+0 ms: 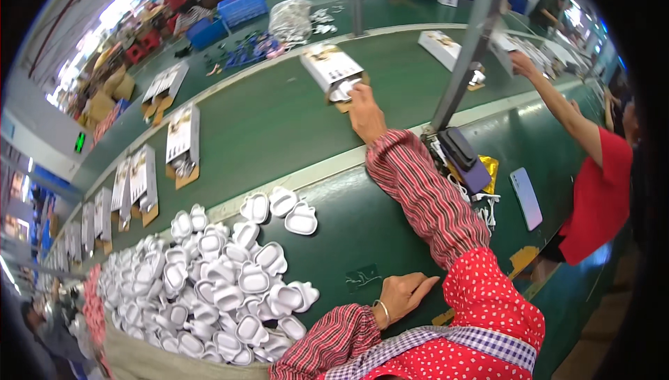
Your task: The person takes small white plastic inserts from a pile, arranges them on the table, and packs them into product boxes moving along an assembly line conveyor belt by hand.
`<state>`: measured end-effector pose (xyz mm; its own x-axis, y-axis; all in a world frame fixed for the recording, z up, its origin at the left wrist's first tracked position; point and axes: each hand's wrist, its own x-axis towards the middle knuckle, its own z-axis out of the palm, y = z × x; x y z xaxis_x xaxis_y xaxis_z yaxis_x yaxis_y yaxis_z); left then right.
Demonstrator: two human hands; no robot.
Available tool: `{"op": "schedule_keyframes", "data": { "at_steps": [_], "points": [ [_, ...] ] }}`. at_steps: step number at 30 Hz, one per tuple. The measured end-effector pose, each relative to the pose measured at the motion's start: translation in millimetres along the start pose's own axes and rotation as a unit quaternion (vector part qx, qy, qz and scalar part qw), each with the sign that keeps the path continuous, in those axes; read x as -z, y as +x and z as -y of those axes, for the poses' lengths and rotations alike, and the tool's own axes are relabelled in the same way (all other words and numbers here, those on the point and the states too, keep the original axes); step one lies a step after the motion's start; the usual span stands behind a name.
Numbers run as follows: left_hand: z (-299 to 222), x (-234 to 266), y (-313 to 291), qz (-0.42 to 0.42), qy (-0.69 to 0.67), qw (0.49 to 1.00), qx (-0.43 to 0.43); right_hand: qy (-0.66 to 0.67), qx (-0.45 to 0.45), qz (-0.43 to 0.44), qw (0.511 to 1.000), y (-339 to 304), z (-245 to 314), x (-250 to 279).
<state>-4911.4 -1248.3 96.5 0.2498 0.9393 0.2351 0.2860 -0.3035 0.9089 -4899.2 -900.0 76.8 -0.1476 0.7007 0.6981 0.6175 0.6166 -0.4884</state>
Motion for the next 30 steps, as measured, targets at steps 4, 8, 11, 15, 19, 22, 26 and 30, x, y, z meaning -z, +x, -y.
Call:
{"op": "schedule_keyframes", "data": {
  "at_steps": [4, 8, 11, 15, 19, 22, 26, 30],
  "points": [
    [5.6, -1.5, -2.1, 0.001, 0.032, 0.999, -0.043, 0.068, -0.019, -0.022, 0.997, -28.0, 34.8, 9.4],
    [6.0, 5.9, -4.9, 0.014, 0.062, 0.995, -0.072, 0.095, -0.050, -0.031, 0.994, -10.4, 23.7, -3.4],
    [6.0, -2.5, -1.5, 0.022, 0.049, 0.995, -0.085, -0.001, -0.131, -0.153, 0.979, 18.5, -52.4, -2.5],
    [10.0, 4.3, -9.3, 0.036, 0.049, 0.996, -0.063, -0.044, -0.311, -0.002, 0.949, 57.3, -75.8, 11.0],
    [16.7, 4.3, -13.4, 0.032, 0.044, 0.997, -0.054, 0.049, -0.407, 0.031, 0.912, 62.7, -92.8, 20.8],
    [13.4, 5.7, -14.8, 0.034, 0.051, 0.997, -0.043, 0.158, -0.456, -0.109, 0.869, 63.6, -89.7, 13.6],
    [9.4, -12.5, -9.5, 0.048, 0.020, 0.997, -0.053, 0.269, -0.455, -0.165, 0.833, 57.9, -177.5, 25.5],
    [7.6, -7.2, -8.3, 0.070, 0.039, 0.996, -0.039, 0.233, -0.352, -0.111, 0.900, 56.6, -188.9, 14.6]
  ]
}}
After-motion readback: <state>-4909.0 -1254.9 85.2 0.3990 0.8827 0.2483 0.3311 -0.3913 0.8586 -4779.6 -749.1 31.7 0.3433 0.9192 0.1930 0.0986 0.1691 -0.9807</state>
